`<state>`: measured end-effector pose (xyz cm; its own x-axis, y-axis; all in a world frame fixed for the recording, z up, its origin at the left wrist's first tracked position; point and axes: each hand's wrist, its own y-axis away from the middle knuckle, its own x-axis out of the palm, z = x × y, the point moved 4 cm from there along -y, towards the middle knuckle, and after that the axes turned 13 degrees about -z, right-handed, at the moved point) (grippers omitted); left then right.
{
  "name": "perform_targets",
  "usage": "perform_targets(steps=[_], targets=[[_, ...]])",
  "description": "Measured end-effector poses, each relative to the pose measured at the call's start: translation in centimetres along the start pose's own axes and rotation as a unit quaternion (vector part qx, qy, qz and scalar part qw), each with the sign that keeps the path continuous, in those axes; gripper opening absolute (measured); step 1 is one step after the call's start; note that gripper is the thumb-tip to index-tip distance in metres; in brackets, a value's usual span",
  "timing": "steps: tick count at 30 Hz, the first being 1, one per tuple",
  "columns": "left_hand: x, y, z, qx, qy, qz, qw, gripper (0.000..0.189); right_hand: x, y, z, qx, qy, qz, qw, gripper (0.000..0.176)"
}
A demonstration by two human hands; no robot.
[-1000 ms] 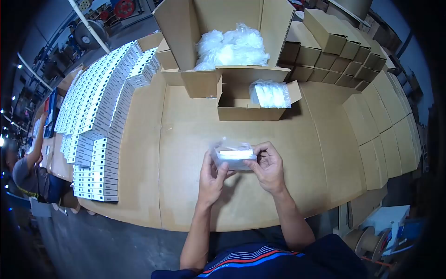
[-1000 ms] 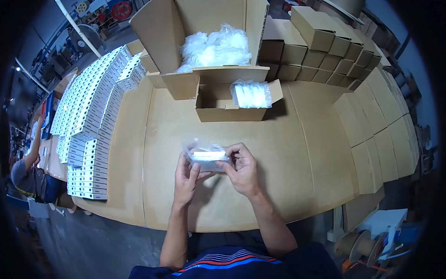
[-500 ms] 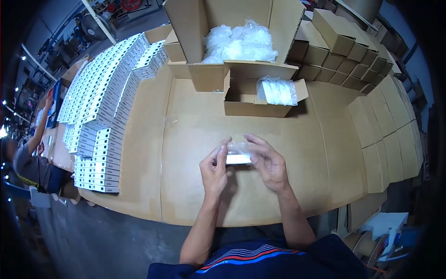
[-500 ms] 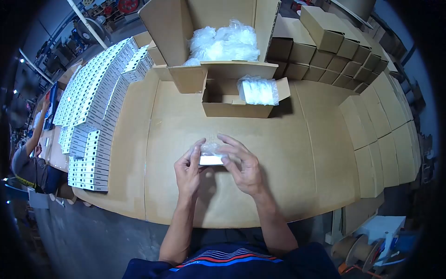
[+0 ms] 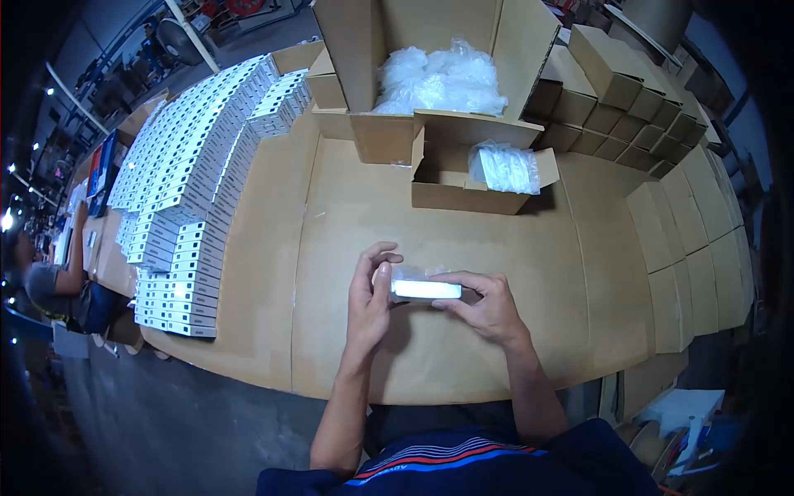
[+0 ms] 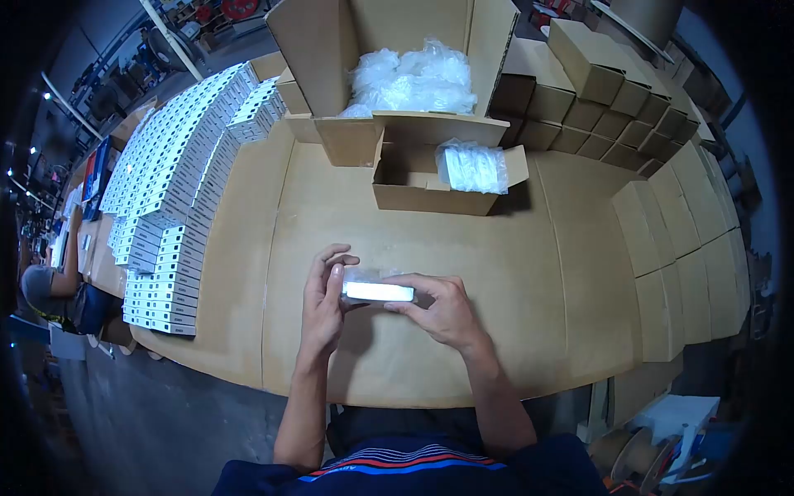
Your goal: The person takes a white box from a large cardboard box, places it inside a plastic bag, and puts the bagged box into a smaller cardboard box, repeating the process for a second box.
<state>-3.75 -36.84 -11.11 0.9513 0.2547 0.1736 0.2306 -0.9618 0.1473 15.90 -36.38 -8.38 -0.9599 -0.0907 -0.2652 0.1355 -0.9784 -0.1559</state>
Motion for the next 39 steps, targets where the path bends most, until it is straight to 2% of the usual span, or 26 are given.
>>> perform_targets(steps=[2,3,4,5,7,9,11,13,14,18,19,20,23,24,25,27,31,32,36,39], targets=[[-0.2,0.7,-1.0,0.025,-0.031,0.047,0.998,0.039,-0.2,-0.4,0.4,-0.016,0.012,-0.002,1.0,0.034],[-0.2,1.0,-1.0,0.036,-0.047,0.07,0.996,0.038,-0.2,-0.6,0.7,-0.06,0.011,-0.011,0.998,0.033],[0.1,1.3,-1.7,0.131,-0.008,0.072,0.989,0.034,-0.2,-0.7,1.1,-0.101,0.011,-0.023,0.995,0.032],[0.2,1.3,-2.1,0.164,-0.055,0.092,0.981,0.033,-0.3,-0.7,1.5,-0.144,0.013,-0.036,0.989,0.032],[0.1,1.6,-3.1,0.225,-0.144,0.137,0.954,0.031,-0.4,-0.3,1.6,-0.105,0.002,-0.03,0.994,0.034],[-0.1,1.2,-1.9,0.151,-0.109,0.133,0.973,0.027,-0.7,-0.3,1.9,-0.089,0.011,-0.032,0.995,0.034],[-0.2,0.6,-0.4,0.08,-0.077,0.135,0.985,0.026,-1.3,-0.5,3.2,-0.138,0.054,-0.03,0.988,0.034],[0.5,0.4,-0.5,0.092,-0.083,0.14,0.982,0.024,-2.1,-0.9,3.8,-0.193,0.125,-0.004,0.973,0.034],[1.0,0.3,-0.9,0.102,-0.097,0.146,0.979,0.024,-2.5,-1.3,4.2,-0.262,0.154,0.01,0.953,0.031],[3.2,-1.2,-3.1,0.146,-0.17,0.167,0.96,0.032,-4.3,-2.4,5.4,-0.276,0.249,0.055,0.927,0.027],[4.0,-1.8,-3.7,0.159,-0.191,0.166,0.954,0.036,-5.4,-3.2,5.6,-0.268,0.248,0.009,0.931,0.026],[4.8,-2.4,-4.8,0.28,-0.265,0.136,0.913,0.05,-6.7,-3.9,5.9,-0.262,0.247,-0.036,0.932,0.026],[7.3,-4.6,-5.6,0.441,-0.366,0.061,0.817,0.059,-9.4,-6.0,6.9,-0.217,0.27,-0.209,0.914,0.021],[8.4,-5.6,-5.1,0.458,-0.379,0.086,0.8,0.06,-9.5,-6.6,6.8,-0.202,0.245,-0.248,0.915,0.021],[9.4,-6.7,-4.8,0.473,-0.398,0.084,0.782,0.06,-9.4,-7.3,6.5,-0.188,0.22,-0.286,0.914,0.021],[11.2,-8.1,-3.8,0.5,-0.436,0.083,0.744,0.06,-8.2,-8.7,6.1,-0.225,0.226,-0.307,0.896,0.021],[12.0,-9.5,-1.9,0.492,-0.486,0.1,0.715,0.051,-6.0,-10.3,4.2,-0.272,0.258,-0.32,0.87,0.021],[11.9,-9.5,-1.5,0.487,-0.459,0.095,0.737,0.047,-5.6,-10.5,4.0,-0.25,0.257,-0.322,0.876,0.021],[10.9,-9.4,-1.4,0.512,-0.442,0.119,0.727,0.053,-4.7,-10.8,2.1,-0.212,0.278,-0.321,0.88,0.021],[10.5,-9.3,-1.9,0.491,-0.427,0.152,0.744,0.055,-4.4,-11.1,0.4,-0.233,0.297,-0.33,0.865,0.021]])
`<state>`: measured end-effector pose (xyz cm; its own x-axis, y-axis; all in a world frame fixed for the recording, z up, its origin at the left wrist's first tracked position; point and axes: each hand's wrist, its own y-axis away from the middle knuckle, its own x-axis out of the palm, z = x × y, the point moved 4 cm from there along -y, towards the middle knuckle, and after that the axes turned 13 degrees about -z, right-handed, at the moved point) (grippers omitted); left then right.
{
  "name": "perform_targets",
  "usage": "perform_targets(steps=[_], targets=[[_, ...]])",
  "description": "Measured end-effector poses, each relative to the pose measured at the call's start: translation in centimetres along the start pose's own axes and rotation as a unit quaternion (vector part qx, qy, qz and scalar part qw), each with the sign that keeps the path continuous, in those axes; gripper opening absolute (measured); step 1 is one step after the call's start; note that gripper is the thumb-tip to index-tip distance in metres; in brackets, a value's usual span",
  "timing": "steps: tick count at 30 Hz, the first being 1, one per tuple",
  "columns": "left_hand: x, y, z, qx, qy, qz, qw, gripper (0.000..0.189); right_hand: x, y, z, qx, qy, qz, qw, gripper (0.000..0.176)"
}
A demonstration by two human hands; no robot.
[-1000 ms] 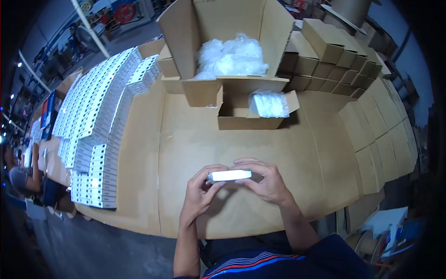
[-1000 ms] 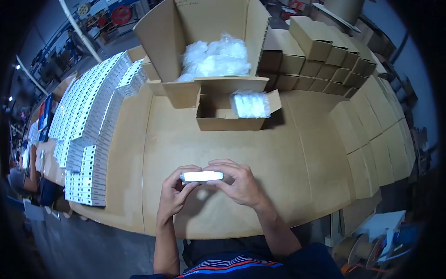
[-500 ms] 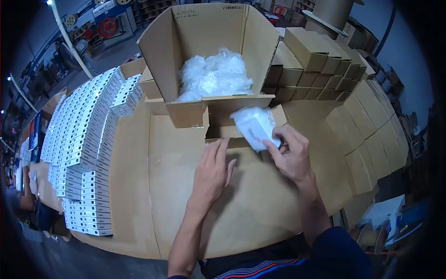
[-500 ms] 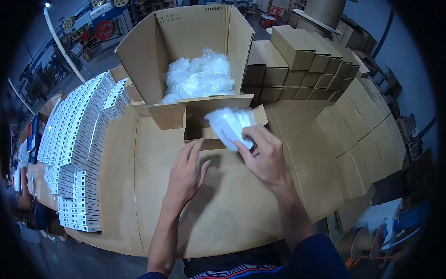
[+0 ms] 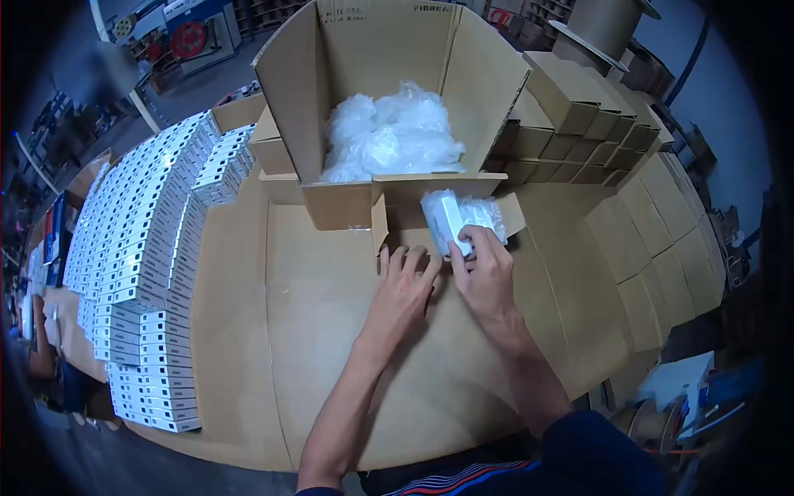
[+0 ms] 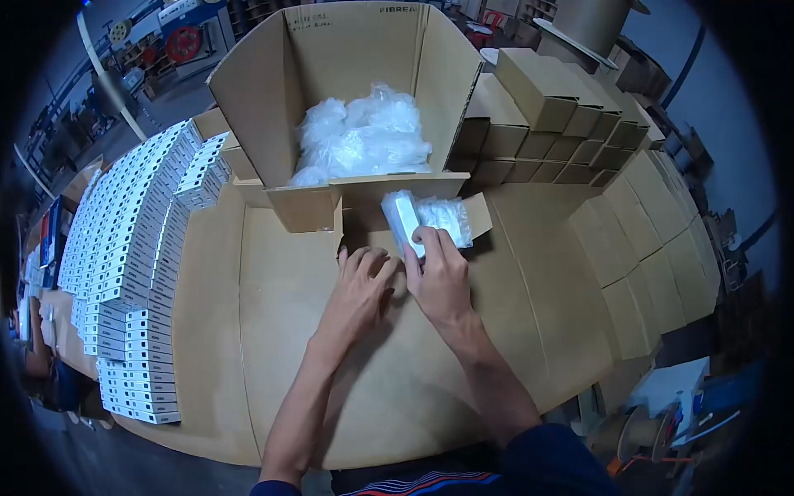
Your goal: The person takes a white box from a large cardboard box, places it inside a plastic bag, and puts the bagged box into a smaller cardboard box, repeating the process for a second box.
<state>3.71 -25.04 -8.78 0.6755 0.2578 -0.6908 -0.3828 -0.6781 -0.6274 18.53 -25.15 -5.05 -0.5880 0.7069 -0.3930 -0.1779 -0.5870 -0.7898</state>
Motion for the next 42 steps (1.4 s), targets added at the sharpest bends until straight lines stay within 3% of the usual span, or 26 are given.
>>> perform_targets(steps=[4,8,15,19,22,23,25,28,32,35,42], targets=[[0.1,0.2,0.2,0.008,-0.018,0.02,1.0,0.057,1.4,-0.8,-0.9,0.036,0.05,0.047,0.997,0.018],[0.9,0.5,0.4,0.03,-0.05,0.023,0.998,0.063,2.2,-0.8,-1.4,0.001,0.087,0.062,0.994,0.017],[0.3,1.1,0.5,0.033,-0.038,0.043,0.998,0.064,3.8,-0.1,-1.5,0.056,0.161,0.128,0.977,0.013],[-2.2,2.9,-0.5,-0.018,0.021,0.012,1.0,0.056,2.8,0.3,-1.3,0.07,0.193,0.108,0.973,0.02],[-6.3,5.9,-0.8,-0.071,0.046,-0.053,0.995,0.041,1.5,0.4,0.2,0.098,0.219,0.171,0.956,0.027],[-8.2,6.9,-0.4,-0.089,0.025,-0.068,0.993,0.04,1.3,0.9,0.7,0.091,0.209,0.153,0.961,0.031],[-12.2,8.7,0.9,-0.137,-0.025,-0.114,0.984,0.04,2.1,0.9,2.4,0.059,0.151,0.068,0.984,0.039],[-18.8,11.5,3.8,-0.215,-0.097,-0.205,0.95,0.043,4.7,0.2,8.9,-0.022,-0.035,0.073,0.997,0.04],[-25.9,14.3,9.0,-0.288,-0.226,-0.323,0.873,0.052,12.0,1.8,17.1,-0.127,-0.204,0.22,0.945,0.047],[-29.4,15.7,13.3,-0.275,-0.286,-0.363,0.843,0.056,17.4,2.5,24.0,-0.246,-0.269,0.302,0.881,0.058],[-32.7,15.7,17.8,-0.267,-0.37,-0.303,0.837,0.061,26.6,1.8,32.5,-0.355,-0.275,0.264,0.854,0.062]])
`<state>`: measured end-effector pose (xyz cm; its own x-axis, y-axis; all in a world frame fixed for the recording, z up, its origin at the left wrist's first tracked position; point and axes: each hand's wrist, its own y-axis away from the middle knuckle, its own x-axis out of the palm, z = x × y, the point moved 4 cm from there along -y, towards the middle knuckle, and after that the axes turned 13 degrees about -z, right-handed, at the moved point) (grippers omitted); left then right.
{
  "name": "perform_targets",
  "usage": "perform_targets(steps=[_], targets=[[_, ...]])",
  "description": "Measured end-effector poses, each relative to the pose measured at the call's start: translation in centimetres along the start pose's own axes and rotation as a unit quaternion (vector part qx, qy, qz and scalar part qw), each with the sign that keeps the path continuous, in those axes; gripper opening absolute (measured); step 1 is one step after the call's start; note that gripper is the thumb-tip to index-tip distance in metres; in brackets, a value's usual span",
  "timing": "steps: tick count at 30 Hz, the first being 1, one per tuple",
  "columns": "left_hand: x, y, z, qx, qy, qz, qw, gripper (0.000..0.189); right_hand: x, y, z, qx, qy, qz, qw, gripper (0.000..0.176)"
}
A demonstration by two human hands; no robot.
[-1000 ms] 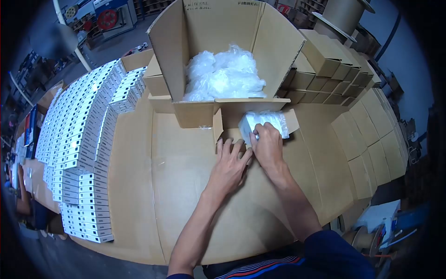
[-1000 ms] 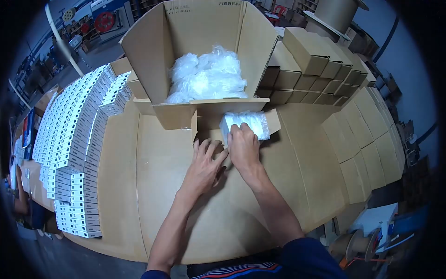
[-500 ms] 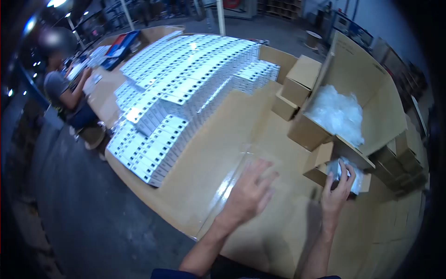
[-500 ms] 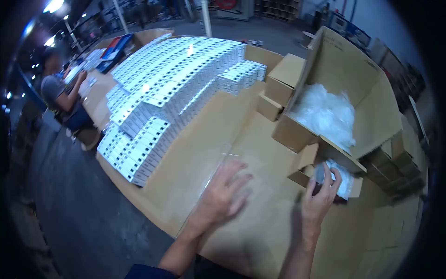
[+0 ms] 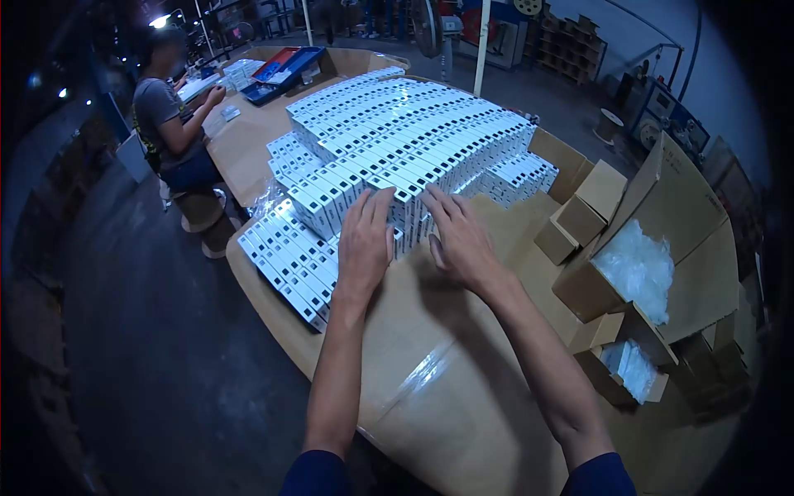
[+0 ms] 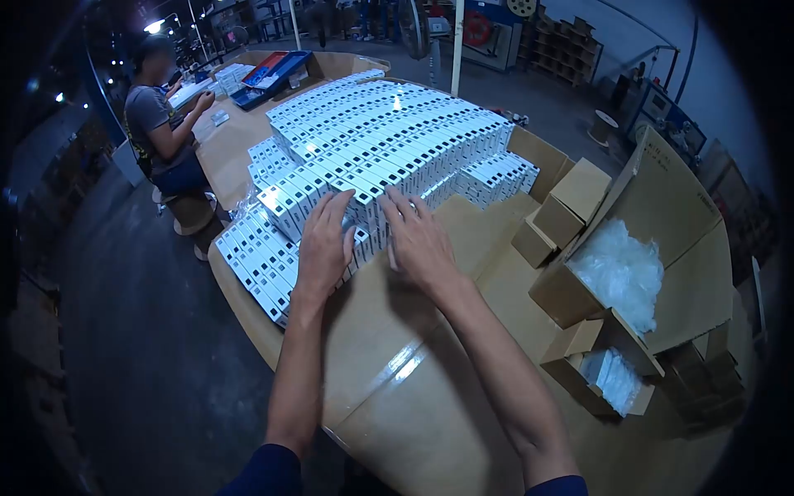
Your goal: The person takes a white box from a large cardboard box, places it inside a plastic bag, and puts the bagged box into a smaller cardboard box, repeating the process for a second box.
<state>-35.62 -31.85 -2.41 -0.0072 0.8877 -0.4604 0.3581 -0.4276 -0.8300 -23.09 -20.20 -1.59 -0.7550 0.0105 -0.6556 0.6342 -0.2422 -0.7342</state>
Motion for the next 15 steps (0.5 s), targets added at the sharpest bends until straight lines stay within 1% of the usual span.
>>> perform_targets(steps=[4,7,10,13,15], targets=[[0.0,0.2,0.6,0.002,-0.001,-0.005,1.0,0.059,1.9,-1.0,-0.8,-0.002,0.034,0.028,0.999,0.063],[0.1,0.2,0.9,0.002,0.004,-0.013,1.0,0.059,2.7,-0.8,-1.1,-0.012,0.042,0.016,0.999,0.066],[0.2,0.2,1.2,-0.009,0.001,-0.048,0.999,0.053,2.9,-0.6,-1.5,0.003,0.048,0.037,0.998,0.071],[0.1,0.2,1.4,-0.007,-0.004,-0.046,0.999,0.045,3.2,-0.4,-1.2,-0.002,0.053,0.027,0.998,0.073],[-0.5,0.1,1.2,-0.009,-0.009,-0.044,0.999,0.042,3.1,-0.5,-1.2,0.007,0.055,0.04,0.998,0.077]])
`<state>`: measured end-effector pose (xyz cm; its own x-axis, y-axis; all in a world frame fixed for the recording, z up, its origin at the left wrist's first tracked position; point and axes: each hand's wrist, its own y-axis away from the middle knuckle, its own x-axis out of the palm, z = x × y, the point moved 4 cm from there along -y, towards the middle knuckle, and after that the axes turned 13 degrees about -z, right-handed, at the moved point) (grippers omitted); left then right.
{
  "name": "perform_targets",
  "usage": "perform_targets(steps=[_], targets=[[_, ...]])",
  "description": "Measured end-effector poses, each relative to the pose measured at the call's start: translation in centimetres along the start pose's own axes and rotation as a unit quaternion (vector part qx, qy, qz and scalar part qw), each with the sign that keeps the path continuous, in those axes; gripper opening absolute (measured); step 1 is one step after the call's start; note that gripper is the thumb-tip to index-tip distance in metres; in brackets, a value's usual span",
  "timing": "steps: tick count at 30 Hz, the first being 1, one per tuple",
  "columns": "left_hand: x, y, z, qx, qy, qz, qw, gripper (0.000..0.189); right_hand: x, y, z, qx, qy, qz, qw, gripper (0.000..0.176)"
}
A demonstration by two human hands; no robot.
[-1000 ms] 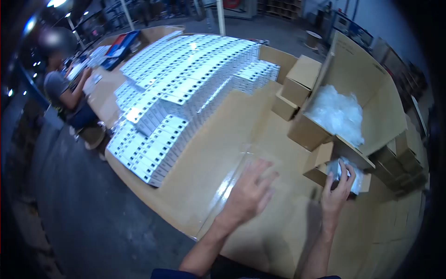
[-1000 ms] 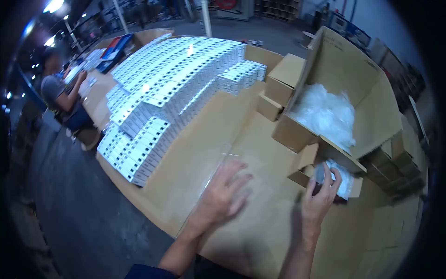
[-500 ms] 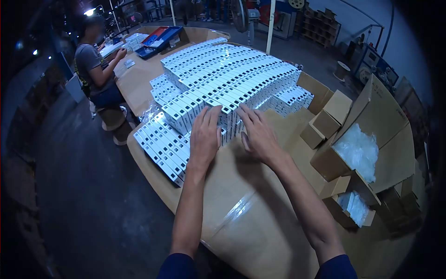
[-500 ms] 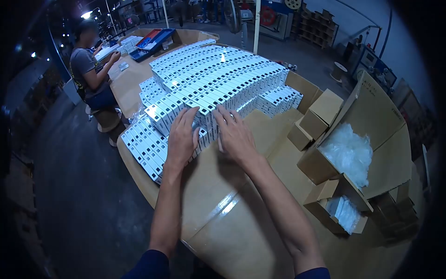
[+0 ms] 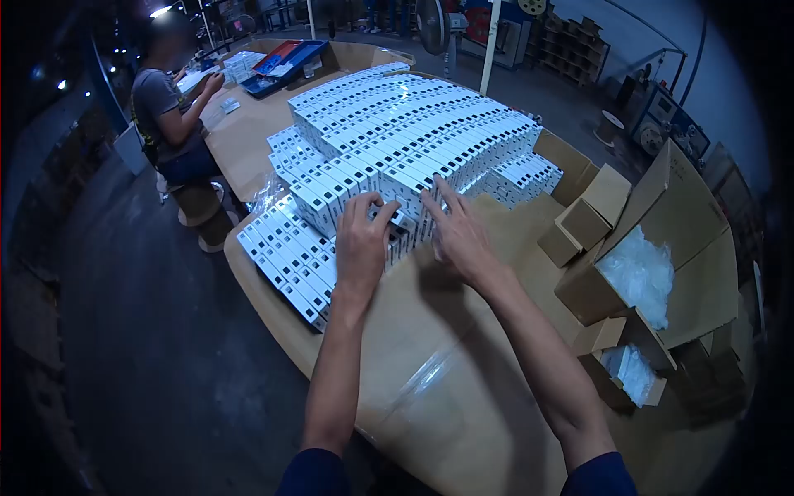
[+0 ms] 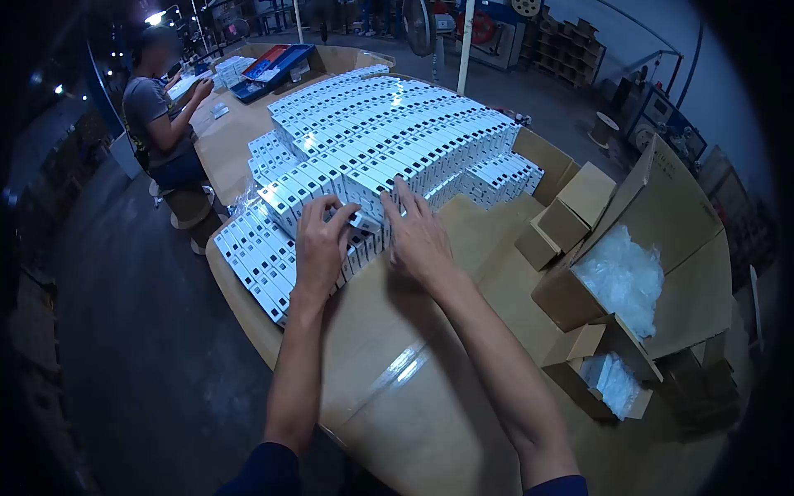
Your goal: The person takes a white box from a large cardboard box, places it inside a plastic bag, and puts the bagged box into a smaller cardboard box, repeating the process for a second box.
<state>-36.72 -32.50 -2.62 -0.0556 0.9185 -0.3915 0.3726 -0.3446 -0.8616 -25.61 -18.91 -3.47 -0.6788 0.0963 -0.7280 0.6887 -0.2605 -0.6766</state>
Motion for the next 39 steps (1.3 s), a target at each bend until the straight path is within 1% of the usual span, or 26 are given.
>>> perform_targets(steps=[1,2,7,10,11,12,13,14,17,19,20,23,24,25,27,28,29,30,33,34,36,39], targets=[[-0.4,0.1,-0.1,-0.001,-0.002,0.004,1.0,0.04,-0.1,0.1,0.1,0.007,0.001,0.008,1.0,0.078],[-0.8,0.3,-0.2,0.017,-0.009,-0.008,1.0,0.041,-0.4,0.2,0.1,0.019,-0.008,0.007,1.0,0.079],[-3.5,1.2,-2.0,0.004,0.003,-0.023,1.0,0.037,-2.6,0.9,0.5,0.062,-0.06,-0.009,0.996,0.084],[-4.4,2.1,-3.5,-0.001,0.052,-0.024,0.998,0.037,-5.2,2.3,0.9,0.085,-0.105,-0.055,0.989,0.076],[-4.9,2.6,-4.3,-0.002,0.064,-0.032,0.997,0.039,-5.7,3.1,0.7,0.159,-0.212,-0.012,0.964,0.074],[-5.2,3.1,-5.3,-0.002,0.08,-0.039,0.996,0.04,-6.6,4.0,0.8,0.233,-0.312,0.028,0.921,0.072],[-5.1,3.6,-6.5,-0.002,0.103,-0.043,0.994,0.041,-7.7,5.1,0.7,0.306,-0.403,0.062,0.86,0.07],[-4.8,4.3,-7.2,-0.004,0.129,-0.033,0.991,0.042,-8.7,6.3,1.1,0.371,-0.489,0.086,0.785,0.065],[-3.4,5.5,-12.2,0.055,0.215,-0.032,0.975,0.039,-11.8,10.1,1.3,0.429,-0.629,0.059,0.646,0.054],[-2.9,6.1,-16.2,0.068,0.272,0.012,0.96,0.038,-14.2,11.9,0.1,0.369,-0.556,-0.028,0.744,0.041],[-2.7,6.1,-17.9,0.073,0.291,0.03,0.953,0.038,-16.0,13.0,-0.7,0.387,-0.534,-0.059,0.749,0.027],[-0.7,4.5,-22.2,0.016,0.396,0.107,0.912,0.037,-21.9,16.8,-4.7,0.365,-0.446,-0.092,0.812,0.022],[0.3,3.7,-23.8,0.01,0.414,0.116,0.903,0.027,-24.3,17.5,-5.1,0.457,-0.481,-0.107,0.741,0.02],[2.0,3.1,-25.4,0.032,0.418,0.146,0.896,0.025,-26.6,18.5,-6.4,0.46,-0.427,-0.123,0.768,0.021],[5.6,2.0,-28.6,0.076,0.421,0.206,0.88,0.02,-30.8,20.2,-9.6,0.401,-0.289,-0.156,0.855,0.021],[7.5,1.3,-30.6,0.106,0.424,0.218,0.873,0.018,-33.1,20.7,-11.4,0.357,-0.158,-0.178,0.903,0.022],[9.6,0.5,-32.8,0.136,0.425,0.231,0.865,0.016,-34.9,20.8,-12.6,0.306,-0.025,-0.195,0.931,0.023],[11.7,-0.2,-34.7,0.167,0.425,0.243,0.856,0.015,-36.2,21.0,-13.5,0.365,-0.016,-0.229,0.902,0.024],[19.3,-0.7,-39.2,0.282,0.356,0.328,0.828,0.022,-38.3,21.4,-16.4,0.334,0.116,-0.236,0.905,0.024],[21.4,0.0,-40.1,0.31,0.342,0.334,0.822,0.024,-38.6,21.6,-17.1,0.359,0.109,-0.22,0.9,0.025],[24.2,1.0,-41.7,0.362,0.309,0.343,0.81,0.028,-38.7,21.8,-18.3,0.371,0.086,-0.23,0.895,0.025],[26.7,2.5,-42.6,0.405,0.197,0.487,0.749,0.03,-38.2,22.5,-19.8,0.388,0.073,-0.233,0.889,0.027]])
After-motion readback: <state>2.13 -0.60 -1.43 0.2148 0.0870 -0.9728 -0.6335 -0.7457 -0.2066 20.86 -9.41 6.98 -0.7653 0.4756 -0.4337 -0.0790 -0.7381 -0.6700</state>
